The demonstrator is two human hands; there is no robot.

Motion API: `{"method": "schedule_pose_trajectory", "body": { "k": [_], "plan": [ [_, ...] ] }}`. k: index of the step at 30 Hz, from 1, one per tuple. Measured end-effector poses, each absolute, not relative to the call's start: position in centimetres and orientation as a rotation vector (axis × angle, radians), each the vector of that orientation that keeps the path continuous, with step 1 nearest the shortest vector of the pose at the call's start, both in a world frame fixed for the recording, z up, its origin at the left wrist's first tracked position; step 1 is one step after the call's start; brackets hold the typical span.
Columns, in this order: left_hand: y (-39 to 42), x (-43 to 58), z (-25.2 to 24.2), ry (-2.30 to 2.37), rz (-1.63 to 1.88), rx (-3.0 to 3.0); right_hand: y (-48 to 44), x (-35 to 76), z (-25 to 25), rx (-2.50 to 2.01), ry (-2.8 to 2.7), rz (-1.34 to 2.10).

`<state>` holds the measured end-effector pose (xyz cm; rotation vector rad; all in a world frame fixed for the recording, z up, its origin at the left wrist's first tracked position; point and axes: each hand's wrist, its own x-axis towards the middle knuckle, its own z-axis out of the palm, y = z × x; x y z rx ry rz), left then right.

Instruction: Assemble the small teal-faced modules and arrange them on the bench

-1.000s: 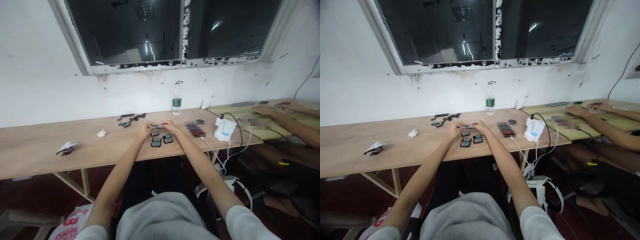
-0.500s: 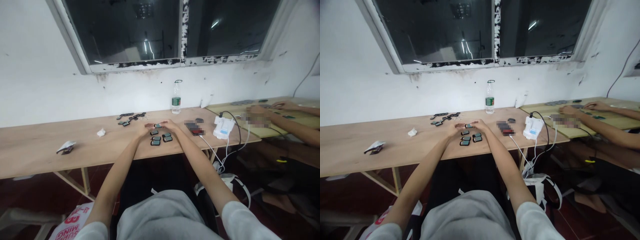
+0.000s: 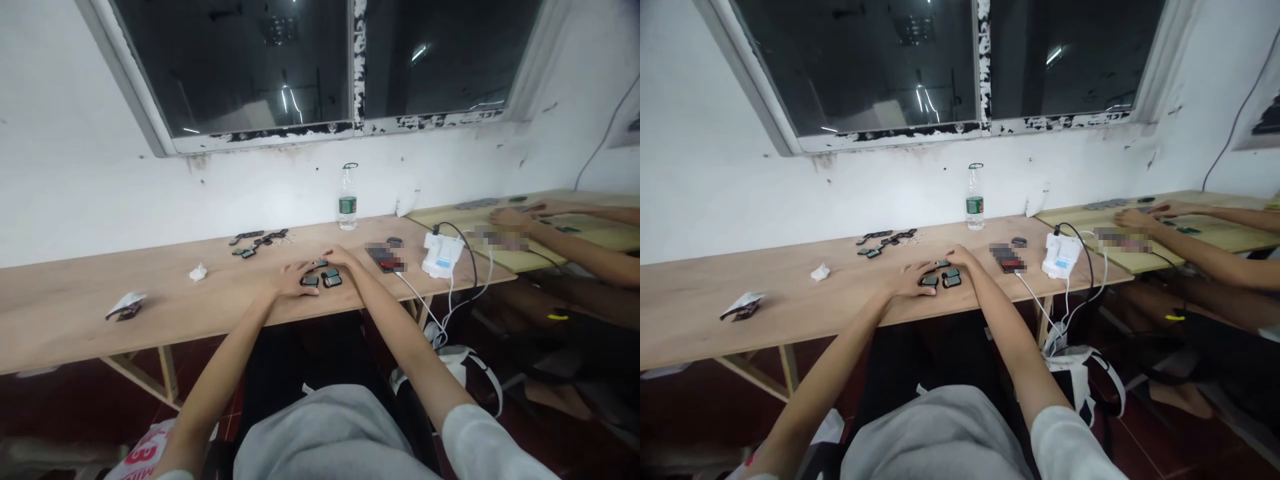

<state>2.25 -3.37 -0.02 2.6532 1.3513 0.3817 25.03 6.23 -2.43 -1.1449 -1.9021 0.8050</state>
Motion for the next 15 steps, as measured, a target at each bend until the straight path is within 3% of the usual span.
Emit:
{"method": "schedule_pose_trajectory", "body": {
  "k": [7,15],
  "plan": [
    [-4.5,3.2,-0.6,1.376,0.234,2.626,6.2,24.8,-2.2,-1.097,-1.962,0.87],
    [-2.4,3.0,-1.0,1.383,0.298,2.599,5.2,25.6,-0.8,-1.139,-1.987,0.812]
  ]
}}
